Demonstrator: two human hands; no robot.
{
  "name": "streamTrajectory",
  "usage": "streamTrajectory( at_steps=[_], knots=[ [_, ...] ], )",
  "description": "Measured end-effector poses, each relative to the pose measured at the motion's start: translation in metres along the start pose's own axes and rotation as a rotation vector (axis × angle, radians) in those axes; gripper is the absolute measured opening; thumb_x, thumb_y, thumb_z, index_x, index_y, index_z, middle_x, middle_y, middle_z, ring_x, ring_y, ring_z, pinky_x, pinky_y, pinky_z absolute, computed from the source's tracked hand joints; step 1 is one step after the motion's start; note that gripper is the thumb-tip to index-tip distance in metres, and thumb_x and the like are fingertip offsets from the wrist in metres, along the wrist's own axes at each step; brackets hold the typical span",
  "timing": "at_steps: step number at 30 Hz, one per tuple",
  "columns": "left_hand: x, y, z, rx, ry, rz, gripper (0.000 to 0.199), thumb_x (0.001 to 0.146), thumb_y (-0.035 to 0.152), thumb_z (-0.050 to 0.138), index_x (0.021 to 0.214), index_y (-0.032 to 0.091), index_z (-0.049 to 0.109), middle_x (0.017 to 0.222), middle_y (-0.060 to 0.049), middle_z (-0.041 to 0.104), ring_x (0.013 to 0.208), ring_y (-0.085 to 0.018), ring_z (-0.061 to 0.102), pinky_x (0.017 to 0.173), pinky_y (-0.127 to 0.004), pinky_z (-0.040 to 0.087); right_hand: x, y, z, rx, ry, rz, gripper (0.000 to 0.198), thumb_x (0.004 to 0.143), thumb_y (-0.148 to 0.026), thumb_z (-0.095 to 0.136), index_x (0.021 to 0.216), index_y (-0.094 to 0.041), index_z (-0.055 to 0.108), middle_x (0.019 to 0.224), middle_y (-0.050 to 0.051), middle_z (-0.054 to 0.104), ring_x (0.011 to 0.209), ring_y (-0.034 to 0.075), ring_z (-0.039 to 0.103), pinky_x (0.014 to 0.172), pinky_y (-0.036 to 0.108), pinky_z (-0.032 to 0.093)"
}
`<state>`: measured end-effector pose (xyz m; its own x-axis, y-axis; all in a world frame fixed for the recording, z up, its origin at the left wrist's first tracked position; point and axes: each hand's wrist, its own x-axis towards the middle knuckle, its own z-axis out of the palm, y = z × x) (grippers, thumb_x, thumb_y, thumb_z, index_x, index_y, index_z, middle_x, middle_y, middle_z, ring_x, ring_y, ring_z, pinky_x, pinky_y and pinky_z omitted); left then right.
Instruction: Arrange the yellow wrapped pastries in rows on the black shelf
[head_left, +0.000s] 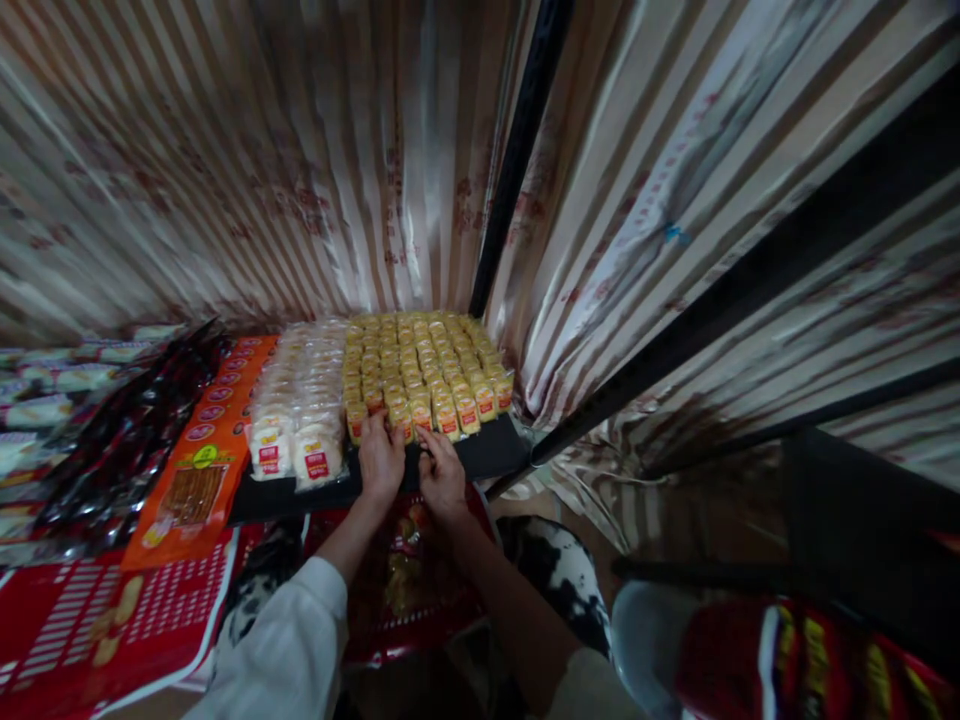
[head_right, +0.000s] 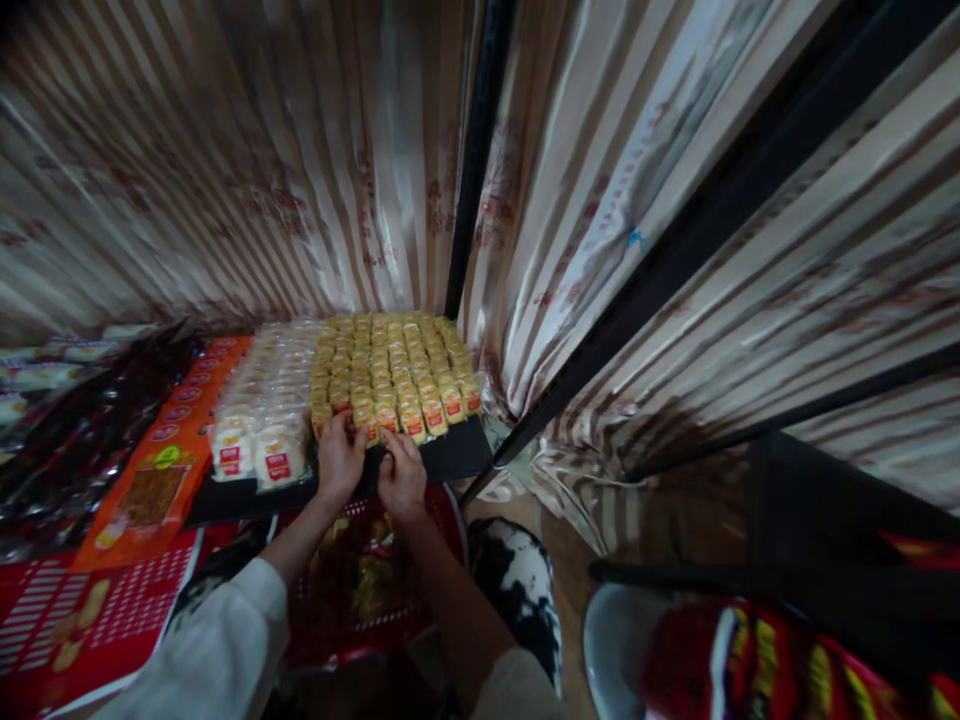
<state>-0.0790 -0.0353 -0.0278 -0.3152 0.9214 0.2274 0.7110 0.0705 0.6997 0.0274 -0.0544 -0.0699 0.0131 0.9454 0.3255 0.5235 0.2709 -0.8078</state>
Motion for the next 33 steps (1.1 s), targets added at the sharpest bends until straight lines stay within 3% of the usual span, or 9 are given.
streamTrajectory(
  at_steps=[14,19,27,33],
  knots=[
    [-0.005,0.0,0.005,0.086,-0.021,0.04,0.039,0.085,0.028,0.041,0.119,0.011,0.046,0.106,-0.014,0.055,0.094,-0.023,0.057,0.081,-0.035,0.048,-0.001,-0.003,0.004,-0.057,-0.01,0.033,0.05,0.073,-0.011,0.041,0.122,-0.017,0.05,0.117,0.009,0.053,0.113,0.02,0.046,0.1,0.035,0.038],
    [-0.006,-0.001,0.003,0.155,-0.052,0.039,0.04,0.086,0.029,0.039,0.121,0.01,0.047,0.109,-0.015,0.055,0.093,-0.023,0.059,0.079,-0.035,0.049,-0.003,-0.002,0.005,-0.045,-0.013,-0.011,0.052,0.073,-0.01,0.041,0.124,-0.019,0.048,0.118,0.008,0.053,0.113,0.02,0.047,0.101,0.035,0.038],
    [-0.009,0.005,-0.006,0.2,-0.072,0.031,0.047,0.086,0.03,0.043,0.127,0.009,0.043,0.113,-0.016,0.053,0.096,-0.023,0.059,0.08,-0.032,0.048,-0.007,-0.003,-0.004,0.029,0.048,-0.16,0.043,0.076,-0.01,0.037,0.113,-0.017,0.058,0.11,0.009,0.058,0.108,0.019,0.05,0.097,0.036,0.041],
    [-0.022,0.014,-0.021,0.128,-0.022,0.059,0.043,0.087,0.029,0.038,0.126,0.009,0.045,0.115,-0.016,0.053,0.095,-0.022,0.058,0.081,-0.033,0.048,-0.034,-0.009,-0.013,0.031,0.029,-0.199,0.036,0.078,-0.011,0.039,0.108,-0.018,0.058,0.102,0.009,0.06,0.098,0.018,0.055,0.09,0.034,0.045]
  ],
)
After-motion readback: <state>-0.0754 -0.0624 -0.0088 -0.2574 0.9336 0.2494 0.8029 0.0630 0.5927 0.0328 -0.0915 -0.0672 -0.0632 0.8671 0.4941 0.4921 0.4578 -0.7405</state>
